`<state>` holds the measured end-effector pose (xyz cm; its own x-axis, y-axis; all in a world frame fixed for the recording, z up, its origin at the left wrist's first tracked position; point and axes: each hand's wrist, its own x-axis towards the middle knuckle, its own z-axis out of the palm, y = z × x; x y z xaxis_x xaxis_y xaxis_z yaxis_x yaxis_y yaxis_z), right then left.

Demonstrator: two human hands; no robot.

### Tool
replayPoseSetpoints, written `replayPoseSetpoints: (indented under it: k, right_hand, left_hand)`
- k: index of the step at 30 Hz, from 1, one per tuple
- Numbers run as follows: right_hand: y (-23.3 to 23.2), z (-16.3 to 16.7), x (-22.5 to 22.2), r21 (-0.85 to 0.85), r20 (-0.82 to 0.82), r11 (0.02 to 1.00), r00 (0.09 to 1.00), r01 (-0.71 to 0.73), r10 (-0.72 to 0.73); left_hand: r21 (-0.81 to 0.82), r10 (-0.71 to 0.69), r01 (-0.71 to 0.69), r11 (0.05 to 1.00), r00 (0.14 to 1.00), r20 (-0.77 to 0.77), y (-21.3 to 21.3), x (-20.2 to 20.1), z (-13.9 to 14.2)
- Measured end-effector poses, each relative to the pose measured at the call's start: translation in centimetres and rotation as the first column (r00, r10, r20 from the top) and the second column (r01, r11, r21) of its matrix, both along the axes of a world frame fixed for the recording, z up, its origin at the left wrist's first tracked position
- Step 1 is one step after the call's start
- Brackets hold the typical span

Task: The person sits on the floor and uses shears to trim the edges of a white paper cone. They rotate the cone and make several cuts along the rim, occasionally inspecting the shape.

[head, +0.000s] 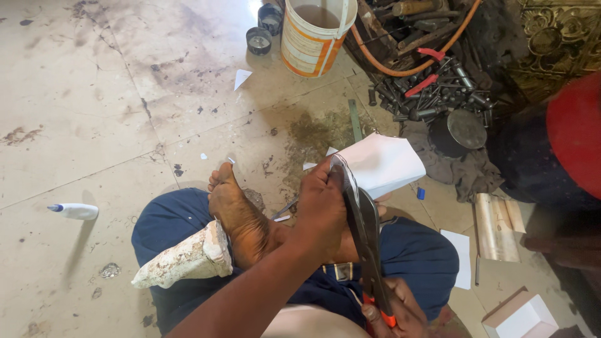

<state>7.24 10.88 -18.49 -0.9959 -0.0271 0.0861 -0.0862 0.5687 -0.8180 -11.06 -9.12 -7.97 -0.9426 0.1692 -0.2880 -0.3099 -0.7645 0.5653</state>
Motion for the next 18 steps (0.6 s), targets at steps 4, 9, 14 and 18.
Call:
replayPoseSetpoints:
  k: [4, 9, 14, 18]
  right_hand:
    - [0.1, -0.1, 0.0, -0.161, 0.182, 0.987, 0.983, 0.007, 0.023]
    - [0.5, -0.2, -0.1, -0.22, 0.28, 0.975, 0.958, 0.002, 0.061]
    - [0.9, 0.3, 0.1, -0.185, 0.115, 0.975, 0.983, -0.122, 0.145]
    - [0.4, 0.2, 0.4, -0.265, 0.143, 0.964, 0.989, -0.006, 0.045]
  left_hand:
    - [0.052, -0.052, 0.048, 0.997, 0.996, 0.078, -0.4, 0.1, 0.9]
    - [0.011, -0.059, 0.058, 0.998, 0.991, 0.122, -0.6, -0.3, 0.6]
    - [0.008, -0.041, 0.04, 0.999, 0.997, 0.068, -0.3, -0.3, -0.3]
    - [-0.084, -0.024, 0.022, 0.996, 1.0, -0.019, -0.2, -0.2, -0.3]
